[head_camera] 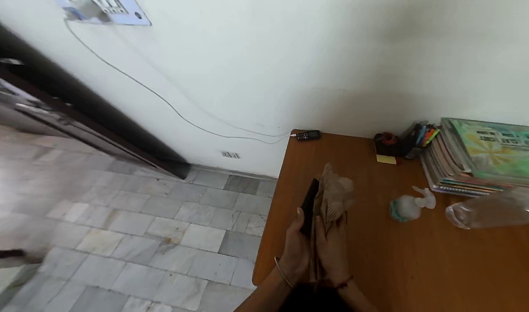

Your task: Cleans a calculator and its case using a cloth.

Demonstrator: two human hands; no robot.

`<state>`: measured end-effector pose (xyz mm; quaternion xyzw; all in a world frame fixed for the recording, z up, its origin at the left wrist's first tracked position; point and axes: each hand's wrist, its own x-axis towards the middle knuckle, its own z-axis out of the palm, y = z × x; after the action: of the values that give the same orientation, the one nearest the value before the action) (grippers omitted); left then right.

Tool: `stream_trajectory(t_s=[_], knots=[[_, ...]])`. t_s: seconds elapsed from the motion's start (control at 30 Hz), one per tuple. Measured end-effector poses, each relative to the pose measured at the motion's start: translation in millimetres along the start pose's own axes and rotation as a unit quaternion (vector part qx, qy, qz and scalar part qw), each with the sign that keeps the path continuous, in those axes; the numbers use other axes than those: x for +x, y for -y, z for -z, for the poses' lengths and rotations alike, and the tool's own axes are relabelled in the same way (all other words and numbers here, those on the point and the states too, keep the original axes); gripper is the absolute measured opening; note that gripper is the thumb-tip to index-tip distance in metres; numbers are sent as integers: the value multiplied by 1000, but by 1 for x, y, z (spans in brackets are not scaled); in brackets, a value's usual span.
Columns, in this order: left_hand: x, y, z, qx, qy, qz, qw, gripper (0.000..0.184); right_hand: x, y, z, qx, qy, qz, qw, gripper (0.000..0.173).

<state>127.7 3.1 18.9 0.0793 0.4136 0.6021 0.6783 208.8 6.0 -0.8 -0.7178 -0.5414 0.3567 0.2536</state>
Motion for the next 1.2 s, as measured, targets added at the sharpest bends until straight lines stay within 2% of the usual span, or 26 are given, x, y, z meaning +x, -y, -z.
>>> stream_trajectory(t_s=[0.07, 0.13, 0.2, 0.3, 0.37, 0.53, 0.63, 0.7, 0.8, 0.97, 1.07, 1.13, 1.2], knots=[[-4, 0, 4, -49, 54, 27, 997, 45, 20, 0, 10, 17, -13, -18, 1000, 70], [-11, 0, 5, -89, 77, 65, 991, 46, 45, 0, 27, 18, -17, -36, 999, 63], [-19, -1, 2, -106, 64, 89, 988, 47, 67, 2, 46, -11, 14, -65, 998, 57], [-20, 2, 1, -120, 59, 92, 987, 49, 85, 3, 60, -41, 65, -103, 992, 58], [-16, 1, 2, -128, 61, 86, 986, 50, 79, 7, 57, -50, 44, -98, 993, 58], [-12, -5, 1, -140, 59, 78, 985, 50, 37, 15, 44, -53, 16, -1, 998, 55], [-7, -6, -5, -92, 55, 57, 993, 47, 3, 23, 40, -43, 72, 61, 995, 59], [-3, -9, -5, -34, 37, 44, 998, 50, -19, 26, 32, 0, 88, 139, 986, 57], [-1, -10, -2, -31, 48, 34, 998, 54, -19, 24, 25, 33, 100, 195, 975, 53], [-6, 4, 3, -55, 105, 72, 990, 49, 25, 33, 28, -167, 130, 107, 971, 63], [-12, 12, 9, -60, 142, 74, 985, 45, 54, 35, 37, -224, 101, 61, 967, 59], [-16, 9, 5, -40, 105, 78, 991, 47, 71, 39, 49, -231, 121, 13, 965, 60], [-18, 4, 5, -32, 74, 82, 993, 48, 87, 37, 59, -188, 155, -8, 970, 62]])
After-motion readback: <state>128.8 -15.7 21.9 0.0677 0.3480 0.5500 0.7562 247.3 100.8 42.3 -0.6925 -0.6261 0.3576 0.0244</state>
